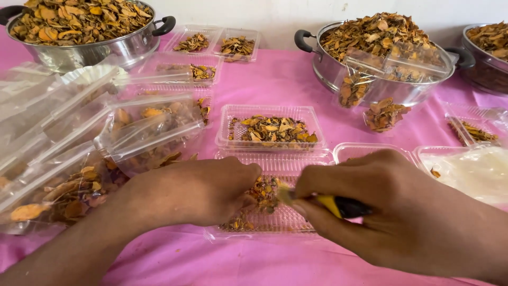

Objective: Sorting and cleaning dried tea leaves in plastic containers using hands and a brush to remove impurities.

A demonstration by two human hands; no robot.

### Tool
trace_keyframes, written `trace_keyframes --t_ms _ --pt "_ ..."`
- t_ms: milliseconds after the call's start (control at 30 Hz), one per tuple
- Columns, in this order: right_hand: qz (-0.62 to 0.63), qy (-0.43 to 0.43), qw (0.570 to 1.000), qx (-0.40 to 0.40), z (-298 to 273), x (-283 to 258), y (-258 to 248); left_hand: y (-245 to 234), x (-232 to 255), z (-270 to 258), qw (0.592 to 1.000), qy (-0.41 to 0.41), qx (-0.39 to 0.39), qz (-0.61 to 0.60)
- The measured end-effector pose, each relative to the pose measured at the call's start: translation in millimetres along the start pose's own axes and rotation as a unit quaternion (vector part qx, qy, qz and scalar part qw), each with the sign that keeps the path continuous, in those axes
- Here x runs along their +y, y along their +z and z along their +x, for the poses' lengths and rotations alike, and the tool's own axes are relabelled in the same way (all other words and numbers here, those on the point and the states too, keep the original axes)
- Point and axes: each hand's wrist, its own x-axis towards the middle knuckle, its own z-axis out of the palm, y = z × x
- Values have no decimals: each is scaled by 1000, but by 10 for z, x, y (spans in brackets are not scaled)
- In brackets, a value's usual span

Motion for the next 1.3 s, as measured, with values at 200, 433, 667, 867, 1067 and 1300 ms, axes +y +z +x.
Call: trace_keyframes --t_ms 200,433,667,867,1067,1300 --pt "15 47 998 29 35 63 -54 -141 62 -91 999 -15 -24 -24" --pt "64 107 991 47 -78 76 -19 -246 141 -225 998 -41 -42 -21" --pt "81 122 984 99 24 84 1 -247 131 -199 997 -64 -45 -18" --pt "122 150 979 72 -1 165 43 -121 21 -87 1000 -18 -22 11" --pt "178 95 978 42 149 143 60 -173 118 -125 997 -64 -44 -19" --pt "139 130 978 84 158 177 24 -65 31 -52 1000 -8 5 -18"
